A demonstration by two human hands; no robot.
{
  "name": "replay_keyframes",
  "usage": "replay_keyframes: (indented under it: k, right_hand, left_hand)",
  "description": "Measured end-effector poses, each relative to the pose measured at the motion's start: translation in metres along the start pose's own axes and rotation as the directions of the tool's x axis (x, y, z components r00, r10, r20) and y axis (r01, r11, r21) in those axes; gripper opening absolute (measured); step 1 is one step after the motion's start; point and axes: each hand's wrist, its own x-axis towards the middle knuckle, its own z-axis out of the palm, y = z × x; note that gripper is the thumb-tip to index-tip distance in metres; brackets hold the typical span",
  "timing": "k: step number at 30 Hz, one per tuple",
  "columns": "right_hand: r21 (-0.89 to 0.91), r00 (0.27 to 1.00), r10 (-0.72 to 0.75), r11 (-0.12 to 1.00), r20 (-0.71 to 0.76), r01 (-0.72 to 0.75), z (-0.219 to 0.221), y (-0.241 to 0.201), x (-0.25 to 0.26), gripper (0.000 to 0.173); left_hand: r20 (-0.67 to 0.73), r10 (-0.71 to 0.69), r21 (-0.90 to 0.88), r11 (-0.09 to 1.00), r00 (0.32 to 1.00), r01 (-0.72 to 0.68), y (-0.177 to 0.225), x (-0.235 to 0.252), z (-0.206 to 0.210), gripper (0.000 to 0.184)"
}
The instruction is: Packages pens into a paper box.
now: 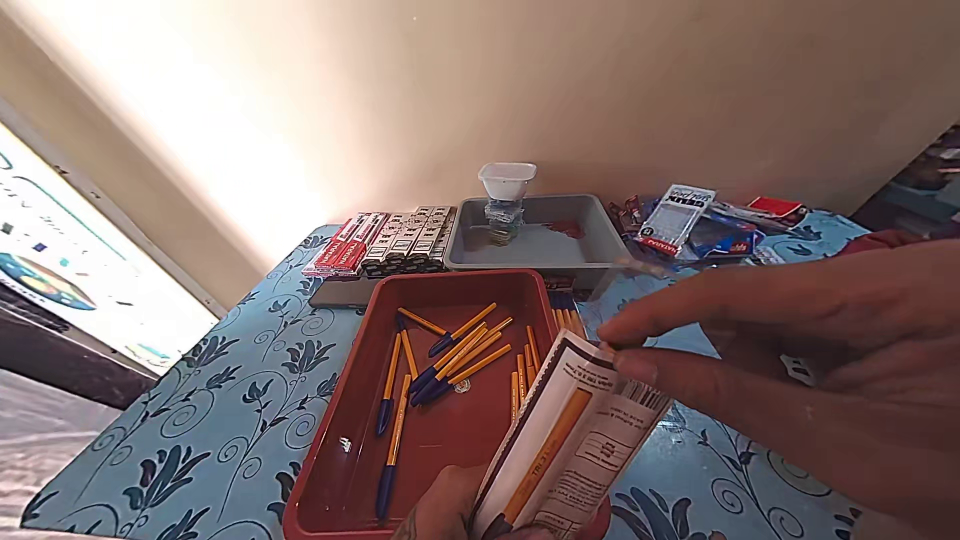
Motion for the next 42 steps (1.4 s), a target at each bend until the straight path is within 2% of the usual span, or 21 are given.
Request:
replay_keyframes:
  k: [3,5,7,9,12,15,18,21,26,33,38,42]
  right_hand:
    - [-0.123,0.995,-0.059,0.991,-0.083,0.048,0.011,-0.003,-0.001,0.016]
    - [-0.193,0.989,-0.133,0.974,-0.071,0.117,0.018,-0.003,-0.002,0.023]
    - [-0.242,0.988,-0.143,0.962,-0.064,0.124,0.025,-0.003,-0.002,0.025]
    - [-0.217,0.99,-0.121,0.971,-0.071,0.103,0.028,-0.002,0.0,0.024]
    - [-0.05,0.992,-0.06,0.997,-0.109,0.055,0.024,-0.003,0.003,0.018]
    - [0.1,0.998,-0.03,0.994,-0.057,0.036,0.012,-0.001,0.002,0.011]
    - [0.074,0.997,-0.029,0.997,0.077,0.024,-0.001,0.006,0.0,0.011]
    - [0.012,0.989,-0.034,0.999,0.143,0.033,-0.008,0.013,-0.002,0.015]
    - [-0.052,0.987,-0.02,0.998,0.16,0.029,-0.012,0.008,-0.005,0.014]
    - [-0.28,0.991,0.032,0.96,0.131,0.006,-0.019,0.001,-0.01,0.021]
    - [-0.345,0.996,-0.065,0.935,0.065,0.084,-0.017,0.002,-0.011,0.023]
    - [-0.301,0.989,-0.146,0.943,0.002,0.14,0.001,-0.002,-0.008,0.016]
  left_hand:
    - [-0.055,0.017,-0.032,0.999,0.998,-0.018,-0.002,-0.001,0.001,0.02]
    - [-0.096,0.012,-0.019,1.0,0.995,-0.014,-0.003,-0.002,0.003,0.017]
    - [-0.127,-0.005,-0.012,1.0,0.992,0.003,-0.002,-0.002,0.005,0.014]
    - [-0.148,-0.03,-0.011,1.0,0.989,0.028,0.001,-0.001,0.008,0.012]
    - [-0.168,-0.022,0.023,0.999,0.985,0.026,0.003,-0.001,0.009,0.015]
    - [-0.203,0.017,0.215,0.976,0.979,0.028,0.01,-0.001,0.008,0.022]
    - [-0.165,0.09,0.397,0.918,0.982,-0.018,0.012,-0.001,0.002,0.031]
    - [-0.162,0.112,0.434,0.9,0.98,-0.031,0.01,-0.001,-0.001,0.032]
    - [-0.108,0.082,0.383,0.923,0.991,-0.035,0.008,0.0,-0.003,0.036]
    - [-0.019,0.04,0.285,0.958,0.999,-0.033,0.006,-0.001,-0.009,0.033]
    - [0.021,0.017,0.193,0.981,1.0,-0.02,0.005,-0.001,-0.013,0.027]
    - [0.008,0.05,0.133,0.99,0.999,-0.051,0.002,-0.002,-0.014,0.025]
